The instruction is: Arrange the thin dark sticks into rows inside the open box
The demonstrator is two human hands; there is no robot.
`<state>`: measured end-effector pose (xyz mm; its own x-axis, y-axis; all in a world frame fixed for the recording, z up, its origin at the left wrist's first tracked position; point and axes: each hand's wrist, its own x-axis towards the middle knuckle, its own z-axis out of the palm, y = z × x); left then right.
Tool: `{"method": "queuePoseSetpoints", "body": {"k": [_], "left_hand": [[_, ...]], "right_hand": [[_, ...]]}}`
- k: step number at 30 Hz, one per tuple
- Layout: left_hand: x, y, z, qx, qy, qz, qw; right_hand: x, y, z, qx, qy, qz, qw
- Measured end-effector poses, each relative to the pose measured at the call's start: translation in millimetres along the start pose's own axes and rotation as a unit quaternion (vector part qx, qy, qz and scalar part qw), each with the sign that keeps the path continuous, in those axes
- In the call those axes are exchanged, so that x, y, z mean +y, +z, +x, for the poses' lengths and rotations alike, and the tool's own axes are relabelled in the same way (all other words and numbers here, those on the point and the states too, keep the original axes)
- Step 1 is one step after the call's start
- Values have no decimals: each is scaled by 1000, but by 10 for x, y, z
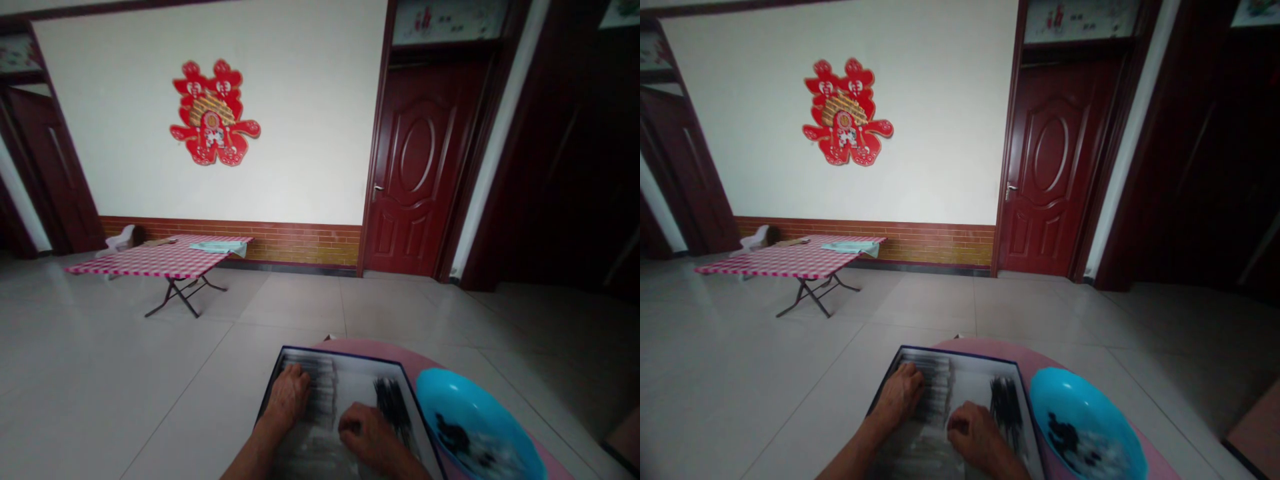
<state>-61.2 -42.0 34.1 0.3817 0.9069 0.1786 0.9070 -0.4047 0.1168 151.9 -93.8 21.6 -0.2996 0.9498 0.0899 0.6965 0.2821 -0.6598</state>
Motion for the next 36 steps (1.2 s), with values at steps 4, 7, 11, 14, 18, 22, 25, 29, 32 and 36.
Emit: {"method": "queuePoseSetpoints", "body": {"k": [4,7,11,14,18,22,25,29,32,36], "left_hand": [[-4,-5,-4,12,-1,-10,1000],[-5,-5,-7,22,-6,-18,1000],[7,-4,-12,38,-15,-28,999],[12,-3,-12,63,-24,-54,996],[7,3,24,114,-82,-189,972],[117,61,94,79,-124,-358,922],[324,148,142,13,-116,-509,853],[621,234,232,35,-144,-608,780],[746,262,340,102,-145,-604,777],[759,341,438,204,-120,-509,827]], "right_hand": [[-27,1,-81,-31,-14,-29,999],[-43,-18,-116,-47,-19,-58,997],[-53,-29,-137,-49,-1,-59,997],[-25,-19,-108,-40,1,-29,999],[15,-17,-4,19,24,10,999],[-6,-36,83,69,48,83,993],[-31,-40,98,89,62,120,987],[-23,-20,109,113,58,146,981],[16,-6,138,156,67,154,973],[86,11,164,229,70,120,963]]}}
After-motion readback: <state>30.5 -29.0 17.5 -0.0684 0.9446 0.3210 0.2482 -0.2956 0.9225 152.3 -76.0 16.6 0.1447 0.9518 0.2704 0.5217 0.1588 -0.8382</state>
